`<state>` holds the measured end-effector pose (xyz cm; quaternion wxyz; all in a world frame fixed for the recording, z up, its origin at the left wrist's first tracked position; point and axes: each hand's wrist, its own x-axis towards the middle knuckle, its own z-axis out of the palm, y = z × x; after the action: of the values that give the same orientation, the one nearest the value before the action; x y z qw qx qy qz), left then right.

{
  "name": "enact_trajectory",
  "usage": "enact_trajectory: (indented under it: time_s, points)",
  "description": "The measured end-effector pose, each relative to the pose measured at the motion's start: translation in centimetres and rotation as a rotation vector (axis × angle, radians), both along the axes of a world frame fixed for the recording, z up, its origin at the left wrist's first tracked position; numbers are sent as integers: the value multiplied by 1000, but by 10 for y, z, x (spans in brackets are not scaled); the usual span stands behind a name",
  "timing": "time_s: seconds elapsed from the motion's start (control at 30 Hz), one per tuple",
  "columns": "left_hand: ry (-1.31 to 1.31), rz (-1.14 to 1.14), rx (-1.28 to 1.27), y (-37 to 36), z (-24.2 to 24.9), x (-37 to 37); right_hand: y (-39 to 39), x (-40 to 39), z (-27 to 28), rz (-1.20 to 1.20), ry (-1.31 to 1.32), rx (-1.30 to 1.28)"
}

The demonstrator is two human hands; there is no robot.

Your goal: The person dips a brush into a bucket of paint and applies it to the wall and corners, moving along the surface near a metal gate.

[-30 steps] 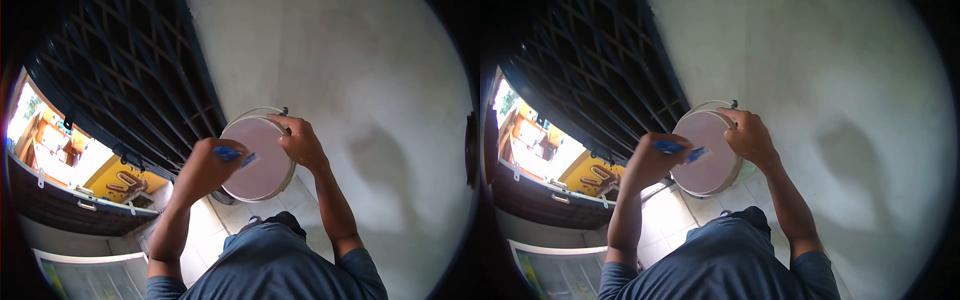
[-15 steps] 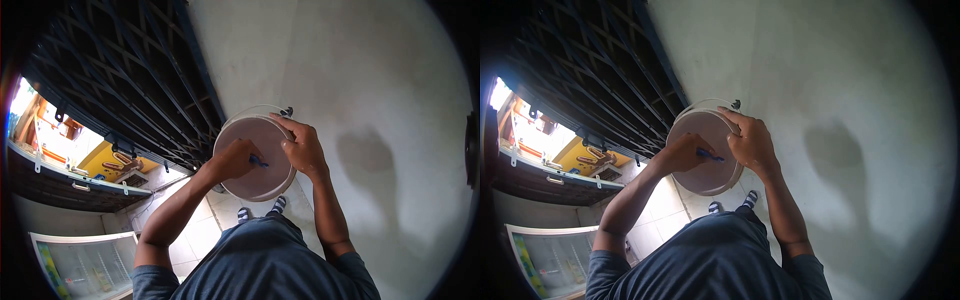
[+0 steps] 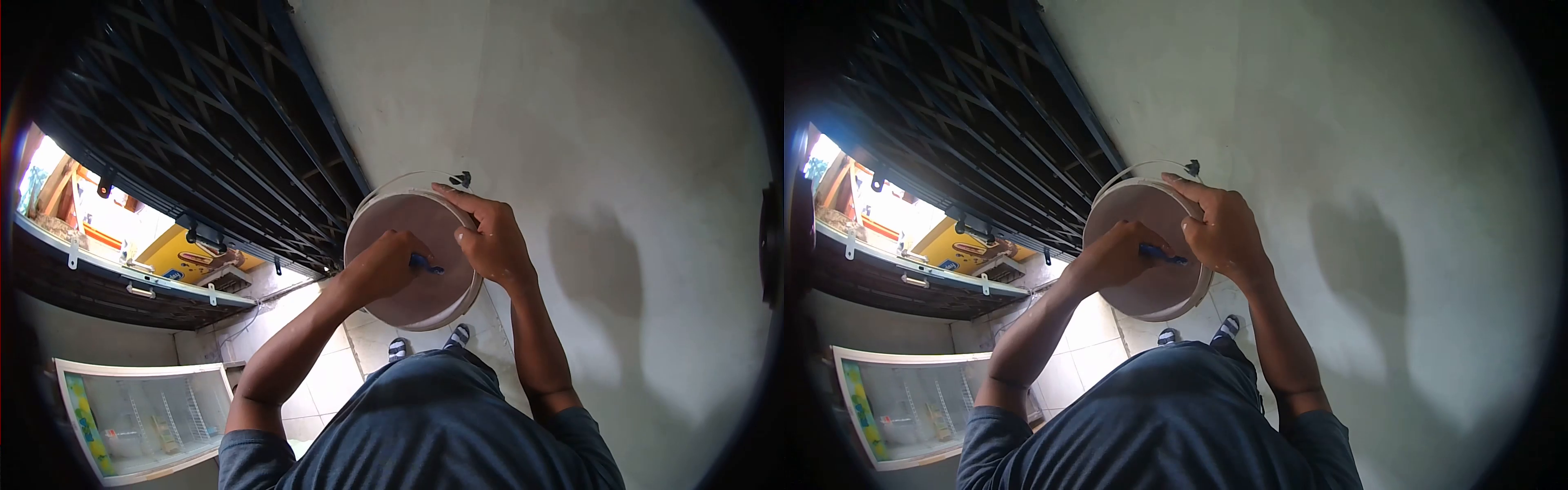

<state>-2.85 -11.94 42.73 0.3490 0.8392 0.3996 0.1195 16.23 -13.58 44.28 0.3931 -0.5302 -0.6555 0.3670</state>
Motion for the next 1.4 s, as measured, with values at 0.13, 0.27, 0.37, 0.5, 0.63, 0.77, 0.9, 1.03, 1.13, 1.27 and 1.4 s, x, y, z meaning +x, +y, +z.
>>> enact_trajectory:
  time_s: [0.13,0.27,0.37,0.5,0.63,0.77,0.9,1.03,1.13,1.27,1.4]
  points:
    - [25,16,28,-1,3,7,5,7,2,36,21,-30]
    - [61,65,-52,3,10,9,15,16,-3,58,-27,-7]
    - [-28,166,-72,0,26,6,20,26,-1,63,-12,-53]
    - [-99,248,-66,1,14,15,27,35,-2,74,9,3]
    - [45,86,-57,3,4,33,28,36,1,129,-89,32]
    - [17,76,-56,2,1,36,25,38,5,148,-115,-10]
    - [61,61,-4,1,-16,33,27,42,-6,142,-125,55]
    - [25,60,-95,2,-22,31,26,44,-21,97,-119,149]
    - [-29,49,-79,-12,-36,31,21,42,-7,110,-186,61]
    - [-114,124,28,-24,-19,19,18,29,-3,123,-184,65]
    - [-442,434,-40,-57,12,-30,12,12,3,83,-102,27]
